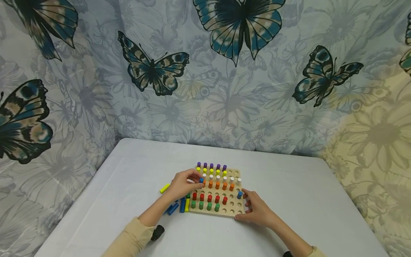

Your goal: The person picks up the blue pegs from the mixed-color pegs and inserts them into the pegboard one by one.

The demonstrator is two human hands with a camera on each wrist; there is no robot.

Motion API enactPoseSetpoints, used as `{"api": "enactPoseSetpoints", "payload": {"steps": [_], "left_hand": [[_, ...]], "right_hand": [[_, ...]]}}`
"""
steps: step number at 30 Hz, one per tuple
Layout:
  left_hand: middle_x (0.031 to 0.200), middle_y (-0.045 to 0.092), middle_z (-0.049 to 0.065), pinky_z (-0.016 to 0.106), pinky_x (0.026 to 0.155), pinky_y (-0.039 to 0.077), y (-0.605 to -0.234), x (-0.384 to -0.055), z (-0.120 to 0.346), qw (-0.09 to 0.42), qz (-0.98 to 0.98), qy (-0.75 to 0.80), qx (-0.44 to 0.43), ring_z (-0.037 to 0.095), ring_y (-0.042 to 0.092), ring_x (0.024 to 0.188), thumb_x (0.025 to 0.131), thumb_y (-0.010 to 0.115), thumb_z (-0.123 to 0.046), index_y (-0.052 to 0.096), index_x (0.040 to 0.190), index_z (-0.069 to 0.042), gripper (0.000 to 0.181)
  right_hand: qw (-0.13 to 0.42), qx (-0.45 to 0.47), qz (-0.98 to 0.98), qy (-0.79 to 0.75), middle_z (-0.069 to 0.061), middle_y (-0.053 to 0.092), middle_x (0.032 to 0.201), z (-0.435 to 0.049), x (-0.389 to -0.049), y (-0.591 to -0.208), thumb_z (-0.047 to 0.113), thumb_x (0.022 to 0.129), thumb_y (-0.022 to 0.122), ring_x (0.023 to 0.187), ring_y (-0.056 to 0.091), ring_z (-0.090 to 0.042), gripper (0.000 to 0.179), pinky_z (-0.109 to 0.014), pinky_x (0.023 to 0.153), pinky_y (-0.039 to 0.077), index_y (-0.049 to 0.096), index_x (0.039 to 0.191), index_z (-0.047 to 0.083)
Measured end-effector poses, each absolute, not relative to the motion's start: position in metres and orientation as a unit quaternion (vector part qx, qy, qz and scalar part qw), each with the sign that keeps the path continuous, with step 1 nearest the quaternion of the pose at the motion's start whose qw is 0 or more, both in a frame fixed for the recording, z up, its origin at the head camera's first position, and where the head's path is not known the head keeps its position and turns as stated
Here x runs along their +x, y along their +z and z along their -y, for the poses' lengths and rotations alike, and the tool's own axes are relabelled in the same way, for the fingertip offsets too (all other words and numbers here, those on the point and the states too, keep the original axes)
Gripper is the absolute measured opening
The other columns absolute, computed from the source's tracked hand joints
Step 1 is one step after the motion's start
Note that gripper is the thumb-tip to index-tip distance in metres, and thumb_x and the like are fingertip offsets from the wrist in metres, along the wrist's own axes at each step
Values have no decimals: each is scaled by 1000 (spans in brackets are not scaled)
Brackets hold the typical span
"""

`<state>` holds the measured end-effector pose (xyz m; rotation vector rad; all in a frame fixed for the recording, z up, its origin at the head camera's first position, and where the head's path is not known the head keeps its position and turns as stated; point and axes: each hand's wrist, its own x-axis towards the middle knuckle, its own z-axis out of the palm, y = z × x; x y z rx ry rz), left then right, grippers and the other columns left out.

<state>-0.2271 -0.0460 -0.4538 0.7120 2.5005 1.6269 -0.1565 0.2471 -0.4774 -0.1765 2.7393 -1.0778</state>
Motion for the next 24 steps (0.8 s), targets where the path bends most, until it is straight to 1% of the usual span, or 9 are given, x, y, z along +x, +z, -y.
{"api": "enactPoseSetpoints", "payload": {"steps": [4, 7, 13, 18, 21, 24], "left_hand": [[88, 64, -6, 25, 71, 50, -455, -226, 36, 53, -808, 537, 237, 11, 59, 81, 80, 72, -18, 64, 98, -15, 20], [88, 64, -6, 25, 73, 50, -456, -225, 29, 65, -800, 543, 246, 11, 59, 82, 80, 72, -18, 64, 98, -15, 20], [87, 63, -5, 23, 71, 50, -459, -224, 17, 77, -798, 541, 254, 10, 59, 80, 79, 72, -18, 63, 97, -14, 21], [89, 65, 1, 22, 70, 51, -460, -224, 8, 82, -793, 542, 266, 9, 59, 79, 79, 73, -20, 62, 98, -11, 24], [91, 65, 3, 23, 70, 51, -461, -223, 2, 81, -784, 549, 278, 10, 60, 80, 78, 73, -16, 62, 97, -8, 23], [89, 64, 0, 22, 70, 50, -461, -223, -4, 84, -784, 549, 278, 9, 59, 79, 78, 73, -13, 63, 96, -10, 21]], "right_hand": [[95, -59, -924, -364, -7, 44, 113, -247, -156, -477, 38, 61, 84, 86, 43, -15, 101, -21, 65, 47, 32, 138, -1], [93, -60, -925, -364, -7, 44, 112, -247, -156, -477, 38, 61, 84, 86, 43, -15, 101, -21, 65, 47, 32, 138, -1], [91, -64, -926, -362, -7, 45, 112, -246, -155, -477, 39, 61, 84, 85, 43, -14, 102, -21, 65, 47, 32, 138, -1], [90, -61, -925, -363, -8, 45, 113, -246, -155, -476, 36, 61, 84, 85, 43, -14, 101, -21, 65, 47, 32, 138, -2], [90, -61, -924, -366, -8, 45, 113, -246, -154, -475, 35, 62, 84, 86, 44, -15, 100, -21, 66, 48, 31, 138, -2], [91, -63, -924, -366, -9, 44, 114, -247, -154, -474, 34, 62, 84, 86, 44, -15, 99, -22, 66, 48, 31, 138, -2]]}}
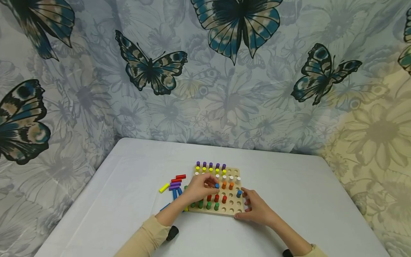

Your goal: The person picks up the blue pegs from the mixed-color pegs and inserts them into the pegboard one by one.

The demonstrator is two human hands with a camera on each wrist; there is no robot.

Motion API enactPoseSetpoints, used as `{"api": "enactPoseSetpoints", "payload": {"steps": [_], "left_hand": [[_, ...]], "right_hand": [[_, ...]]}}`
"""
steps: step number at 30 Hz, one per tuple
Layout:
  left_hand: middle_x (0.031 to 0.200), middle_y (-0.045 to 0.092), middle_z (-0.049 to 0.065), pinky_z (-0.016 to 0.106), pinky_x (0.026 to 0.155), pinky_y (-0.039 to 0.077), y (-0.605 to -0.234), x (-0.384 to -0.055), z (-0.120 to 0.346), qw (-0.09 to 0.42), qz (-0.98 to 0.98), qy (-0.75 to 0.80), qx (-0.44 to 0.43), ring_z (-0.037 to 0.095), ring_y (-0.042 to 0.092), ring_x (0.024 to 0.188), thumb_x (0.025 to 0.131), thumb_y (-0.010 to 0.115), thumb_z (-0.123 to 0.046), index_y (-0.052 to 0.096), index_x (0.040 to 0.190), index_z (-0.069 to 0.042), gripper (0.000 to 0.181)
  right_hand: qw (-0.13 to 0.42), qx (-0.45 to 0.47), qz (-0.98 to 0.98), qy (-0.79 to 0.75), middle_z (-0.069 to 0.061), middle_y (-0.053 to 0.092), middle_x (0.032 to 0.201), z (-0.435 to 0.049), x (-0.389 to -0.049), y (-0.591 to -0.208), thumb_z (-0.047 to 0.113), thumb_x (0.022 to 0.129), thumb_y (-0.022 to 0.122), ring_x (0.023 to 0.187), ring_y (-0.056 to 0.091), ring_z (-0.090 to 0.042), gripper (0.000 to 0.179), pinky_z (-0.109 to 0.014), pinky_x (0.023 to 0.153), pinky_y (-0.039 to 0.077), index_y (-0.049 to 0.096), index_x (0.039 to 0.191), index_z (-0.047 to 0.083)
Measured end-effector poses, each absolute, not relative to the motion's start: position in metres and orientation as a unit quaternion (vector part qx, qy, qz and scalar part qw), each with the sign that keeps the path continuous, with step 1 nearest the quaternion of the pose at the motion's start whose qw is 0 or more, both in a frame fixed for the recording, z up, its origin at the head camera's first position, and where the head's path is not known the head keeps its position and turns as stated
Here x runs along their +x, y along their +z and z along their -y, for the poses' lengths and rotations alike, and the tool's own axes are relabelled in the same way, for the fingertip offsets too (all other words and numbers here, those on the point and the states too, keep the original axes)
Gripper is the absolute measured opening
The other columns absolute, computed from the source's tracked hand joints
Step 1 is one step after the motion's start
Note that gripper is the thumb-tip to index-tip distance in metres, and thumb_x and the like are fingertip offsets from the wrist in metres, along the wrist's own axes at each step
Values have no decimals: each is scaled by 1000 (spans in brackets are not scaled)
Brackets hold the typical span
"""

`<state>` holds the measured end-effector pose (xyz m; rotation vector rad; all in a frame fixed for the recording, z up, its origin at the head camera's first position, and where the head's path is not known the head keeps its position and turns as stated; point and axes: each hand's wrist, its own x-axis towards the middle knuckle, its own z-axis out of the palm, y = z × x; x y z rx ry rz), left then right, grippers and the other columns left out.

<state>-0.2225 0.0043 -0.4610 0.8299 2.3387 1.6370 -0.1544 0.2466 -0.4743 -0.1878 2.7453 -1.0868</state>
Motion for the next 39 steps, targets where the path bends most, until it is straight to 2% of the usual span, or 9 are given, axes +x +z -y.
{"api": "enactPoseSetpoints", "payload": {"steps": [4, 10, 22, 31, 39], "left_hand": [[89, 64, 1, 21, 70, 50, -461, -222, -12, 96, -786, 548, 269, 9, 59, 79, 78, 73, -11, 62, 95, -10, 20], [93, 65, 7, 20, 69, 50, -461, -223, -20, 108, -782, 553, 267, 8, 59, 78, 78, 73, -13, 62, 96, -8, 22], [85, 62, -8, 18, 68, 48, -464, -220, -37, 111, -803, 526, 258, 4, 57, 75, 78, 73, -14, 63, 95, -13, 20], [88, 64, -2, 16, 69, 48, -467, -221, -50, 99, -800, 515, 291, 2, 58, 77, 78, 72, -8, 61, 95, -11, 19], [85, 64, -3, 15, 67, 48, -469, -221, -56, 84, -808, 505, 291, 0, 57, 75, 78, 73, -8, 62, 93, -12, 19]], "right_hand": [[89, -71, -924, -365, -10, 44, 114, -247, -154, -474, 34, 63, 84, 86, 44, -16, 99, -22, 66, 48, 31, 138, -3], [86, -71, -923, -368, -9, 45, 113, -247, -154, -473, 35, 63, 84, 87, 44, -17, 99, -21, 66, 48, 32, 138, -3], [89, -65, -922, -370, -9, 45, 113, -247, -154, -473, 35, 62, 84, 86, 44, -16, 99, -21, 65, 48, 32, 138, -3], [86, -77, -918, -379, -11, 45, 114, -249, -155, -473, 34, 64, 83, 87, 45, -17, 98, -21, 65, 49, 31, 138, -4], [85, -83, -918, -377, -12, 44, 114, -250, -155, -474, 32, 64, 83, 87, 45, -19, 97, -21, 65, 49, 31, 137, -4]]}}
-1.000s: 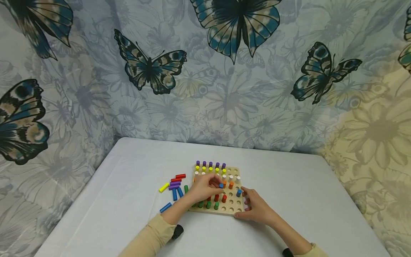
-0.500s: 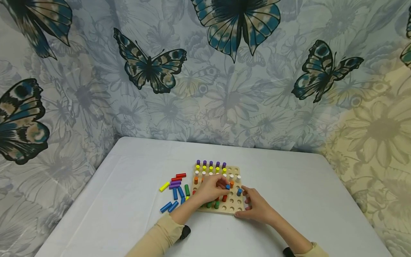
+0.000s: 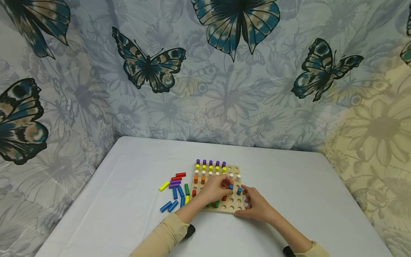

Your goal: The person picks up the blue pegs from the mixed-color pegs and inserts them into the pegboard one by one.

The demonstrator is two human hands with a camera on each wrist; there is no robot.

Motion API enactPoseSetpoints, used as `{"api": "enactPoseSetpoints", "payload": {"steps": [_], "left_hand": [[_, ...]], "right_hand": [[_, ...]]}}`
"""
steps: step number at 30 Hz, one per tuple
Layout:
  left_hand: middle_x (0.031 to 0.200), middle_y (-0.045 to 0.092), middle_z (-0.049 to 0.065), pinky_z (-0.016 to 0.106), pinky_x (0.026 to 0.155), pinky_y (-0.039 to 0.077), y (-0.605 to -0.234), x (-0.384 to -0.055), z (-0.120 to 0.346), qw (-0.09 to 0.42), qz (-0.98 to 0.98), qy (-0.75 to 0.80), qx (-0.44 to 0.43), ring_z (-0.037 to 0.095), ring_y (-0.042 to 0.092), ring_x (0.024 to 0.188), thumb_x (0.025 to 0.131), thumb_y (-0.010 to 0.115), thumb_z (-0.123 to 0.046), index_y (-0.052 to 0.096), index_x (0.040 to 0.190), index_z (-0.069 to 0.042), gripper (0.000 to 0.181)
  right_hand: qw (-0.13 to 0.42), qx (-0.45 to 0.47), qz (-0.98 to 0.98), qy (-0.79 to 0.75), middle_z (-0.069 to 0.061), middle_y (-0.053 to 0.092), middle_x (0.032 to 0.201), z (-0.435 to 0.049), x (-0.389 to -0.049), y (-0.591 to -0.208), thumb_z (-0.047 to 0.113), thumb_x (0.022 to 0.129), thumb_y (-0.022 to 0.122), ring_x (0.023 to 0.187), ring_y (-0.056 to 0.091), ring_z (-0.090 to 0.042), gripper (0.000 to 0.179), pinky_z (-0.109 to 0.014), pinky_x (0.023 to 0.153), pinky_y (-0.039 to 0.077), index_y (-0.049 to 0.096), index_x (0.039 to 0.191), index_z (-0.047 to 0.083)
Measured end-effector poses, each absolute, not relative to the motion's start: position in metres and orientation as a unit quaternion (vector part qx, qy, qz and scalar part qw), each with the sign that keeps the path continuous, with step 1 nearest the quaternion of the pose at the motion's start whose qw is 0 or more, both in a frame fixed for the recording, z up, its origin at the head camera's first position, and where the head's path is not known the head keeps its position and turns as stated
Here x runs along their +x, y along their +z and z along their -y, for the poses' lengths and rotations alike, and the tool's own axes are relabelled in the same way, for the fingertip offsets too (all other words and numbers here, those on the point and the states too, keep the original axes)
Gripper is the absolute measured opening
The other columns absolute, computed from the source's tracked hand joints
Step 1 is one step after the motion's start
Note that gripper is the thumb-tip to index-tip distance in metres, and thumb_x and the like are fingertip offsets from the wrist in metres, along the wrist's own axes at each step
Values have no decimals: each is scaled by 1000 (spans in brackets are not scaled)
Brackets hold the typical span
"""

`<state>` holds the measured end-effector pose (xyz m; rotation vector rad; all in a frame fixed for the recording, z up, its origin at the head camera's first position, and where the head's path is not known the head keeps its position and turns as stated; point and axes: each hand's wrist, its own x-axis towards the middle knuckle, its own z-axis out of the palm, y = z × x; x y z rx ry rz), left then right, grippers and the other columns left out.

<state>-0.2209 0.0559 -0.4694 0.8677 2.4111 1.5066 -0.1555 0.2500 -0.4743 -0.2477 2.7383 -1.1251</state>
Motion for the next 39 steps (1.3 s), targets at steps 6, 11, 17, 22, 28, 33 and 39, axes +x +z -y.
{"api": "enactPoseSetpoints", "payload": {"steps": [6, 11, 17, 22, 28, 33, 39], "left_hand": [[89, 66, 4, 14, 67, 48, -469, -220, -57, 82, -816, 491, 294, -1, 57, 74, 78, 72, -8, 63, 93, -13, 18], [92, 66, 7, 14, 68, 47, -469, -220, -59, 91, -816, 486, 299, 0, 57, 76, 80, 70, -9, 63, 94, -13, 15], [90, 66, 4, 14, 67, 46, -470, -219, -60, 91, -824, 468, 304, -1, 55, 74, 82, 69, -12, 63, 93, -12, 13], [88, 65, 3, 15, 66, 46, -469, -219, -59, 95, -822, 472, 304, 0, 55, 73, 82, 69, -12, 64, 93, -10, 13], [87, 66, 1, 15, 64, 46, -469, -219, -58, 96, -822, 475, 300, -1, 55, 72, 82, 69, -12, 64, 93, -12, 12], [87, 66, 1, 15, 65, 46, -468, -219, -57, 96, -822, 476, 298, -1, 55, 72, 82, 69, -12, 64, 93, -12, 12], [88, 66, 3, 15, 66, 47, -466, -218, -56, 100, -815, 494, 287, -1, 56, 73, 81, 70, -12, 65, 93, -13, 13]], "right_hand": [[87, -80, -917, -380, -12, 44, 114, -250, -155, -474, 33, 64, 84, 87, 44, -18, 98, -21, 65, 49, 31, 138, -4], [84, -80, -919, -378, -12, 44, 114, -250, -156, -475, 33, 63, 84, 87, 45, -18, 98, -21, 65, 49, 31, 137, -4], [89, -80, -917, -380, -12, 44, 114, -250, -155, -475, 33, 64, 83, 87, 44, -18, 98, -21, 66, 49, 31, 138, -4], [86, -84, -918, -379, -12, 44, 115, -251, -155, -475, 33, 64, 83, 87, 44, -18, 98, -21, 65, 49, 31, 137, -4], [87, -83, -918, -377, -12, 44, 115, -250, -156, -474, 33, 64, 83, 87, 45, -18, 98, -21, 65, 49, 31, 138, -4], [86, -81, -918, -377, -12, 44, 114, -249, -156, -474, 33, 64, 83, 87, 45, -18, 98, -21, 65, 49, 31, 137, -4], [83, -80, -918, -381, -13, 44, 114, -248, -155, -473, 32, 63, 84, 87, 45, -18, 97, -21, 65, 49, 31, 137, -5]]}}
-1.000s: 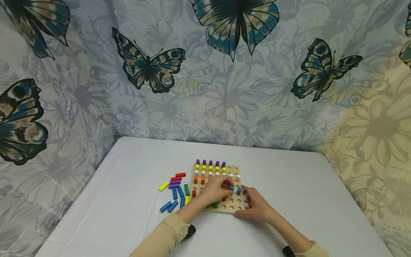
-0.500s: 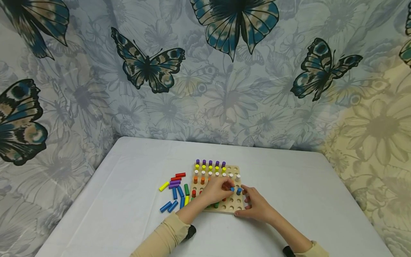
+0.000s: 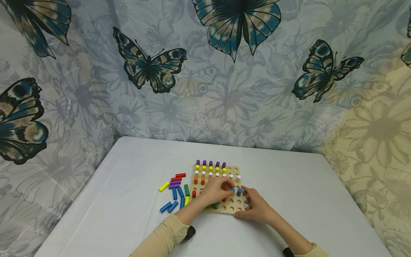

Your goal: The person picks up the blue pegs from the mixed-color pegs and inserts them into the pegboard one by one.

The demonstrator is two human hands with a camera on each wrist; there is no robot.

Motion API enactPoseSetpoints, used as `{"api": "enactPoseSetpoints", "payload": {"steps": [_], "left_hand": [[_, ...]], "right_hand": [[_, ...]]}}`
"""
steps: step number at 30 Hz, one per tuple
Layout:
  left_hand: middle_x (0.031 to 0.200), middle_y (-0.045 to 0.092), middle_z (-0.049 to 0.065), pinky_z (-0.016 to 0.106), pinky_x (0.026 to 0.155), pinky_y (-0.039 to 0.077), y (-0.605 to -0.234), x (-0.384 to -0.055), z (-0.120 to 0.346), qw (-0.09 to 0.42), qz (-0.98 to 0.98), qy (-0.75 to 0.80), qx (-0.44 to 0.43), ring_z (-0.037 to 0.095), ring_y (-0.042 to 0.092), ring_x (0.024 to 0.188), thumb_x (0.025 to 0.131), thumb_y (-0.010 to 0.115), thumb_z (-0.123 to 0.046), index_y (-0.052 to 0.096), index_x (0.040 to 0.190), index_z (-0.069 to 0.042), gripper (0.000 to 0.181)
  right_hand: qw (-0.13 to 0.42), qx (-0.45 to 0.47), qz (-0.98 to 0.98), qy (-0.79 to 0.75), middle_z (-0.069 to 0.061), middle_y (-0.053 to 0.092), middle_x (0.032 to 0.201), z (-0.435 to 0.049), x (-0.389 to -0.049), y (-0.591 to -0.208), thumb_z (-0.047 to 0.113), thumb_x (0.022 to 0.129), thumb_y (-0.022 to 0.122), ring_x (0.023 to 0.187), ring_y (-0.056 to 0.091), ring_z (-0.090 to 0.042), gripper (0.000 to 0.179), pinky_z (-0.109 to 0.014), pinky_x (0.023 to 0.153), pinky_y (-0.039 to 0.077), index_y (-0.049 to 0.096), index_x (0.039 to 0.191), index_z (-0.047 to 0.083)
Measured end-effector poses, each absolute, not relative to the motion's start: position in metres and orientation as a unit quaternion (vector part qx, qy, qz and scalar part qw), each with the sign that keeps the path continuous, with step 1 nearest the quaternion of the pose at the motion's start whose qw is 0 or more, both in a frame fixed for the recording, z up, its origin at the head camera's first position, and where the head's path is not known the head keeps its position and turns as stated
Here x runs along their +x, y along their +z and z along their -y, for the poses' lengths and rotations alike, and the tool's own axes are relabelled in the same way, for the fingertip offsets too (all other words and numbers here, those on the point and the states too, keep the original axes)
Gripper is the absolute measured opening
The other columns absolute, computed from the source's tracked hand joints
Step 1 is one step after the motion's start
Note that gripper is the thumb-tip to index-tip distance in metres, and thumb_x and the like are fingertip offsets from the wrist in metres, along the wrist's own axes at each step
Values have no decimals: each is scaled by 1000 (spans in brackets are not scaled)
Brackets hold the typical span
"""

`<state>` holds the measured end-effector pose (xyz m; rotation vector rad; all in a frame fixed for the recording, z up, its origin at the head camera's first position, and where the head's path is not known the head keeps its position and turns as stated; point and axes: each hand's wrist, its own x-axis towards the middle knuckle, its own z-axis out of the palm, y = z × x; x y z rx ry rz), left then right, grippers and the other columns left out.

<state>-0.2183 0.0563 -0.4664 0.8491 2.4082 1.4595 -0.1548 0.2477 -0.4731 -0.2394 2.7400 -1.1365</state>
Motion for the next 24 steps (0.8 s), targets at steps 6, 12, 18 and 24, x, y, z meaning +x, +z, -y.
{"api": "enactPoseSetpoints", "payload": {"steps": [6, 12, 18, 24], "left_hand": [[83, 64, -7, 17, 68, 48, -466, -219, -53, 110, -798, 532, 263, 1, 58, 74, 81, 70, -12, 66, 95, -13, 15], [87, 65, -8, 19, 70, 49, -469, -221, -47, 125, -780, 565, 238, 4, 59, 78, 82, 70, -15, 66, 98, -15, 16], [89, 66, -5, 21, 69, 50, -464, -221, -40, 128, -763, 600, 204, 7, 61, 79, 82, 69, -16, 67, 98, -14, 16], [92, 66, 1, 24, 72, 51, -462, -222, -33, 139, -729, 646, 178, 13, 62, 82, 82, 70, -14, 67, 99, -8, 19]], "right_hand": [[80, -77, -918, -380, -13, 45, 114, -247, -154, -471, 30, 63, 84, 88, 46, -19, 96, -21, 66, 49, 32, 137, -4], [81, -75, -919, -379, -13, 45, 115, -247, -154, -472, 31, 63, 84, 88, 46, -19, 97, -21, 66, 49, 32, 137, -4], [85, -68, -917, -384, -12, 45, 115, -247, -154, -472, 30, 62, 85, 87, 46, -18, 98, -21, 66, 49, 32, 137, -4], [88, -67, -917, -384, -12, 44, 115, -246, -155, -472, 30, 62, 85, 89, 46, -19, 98, -22, 67, 50, 32, 137, -4]]}}
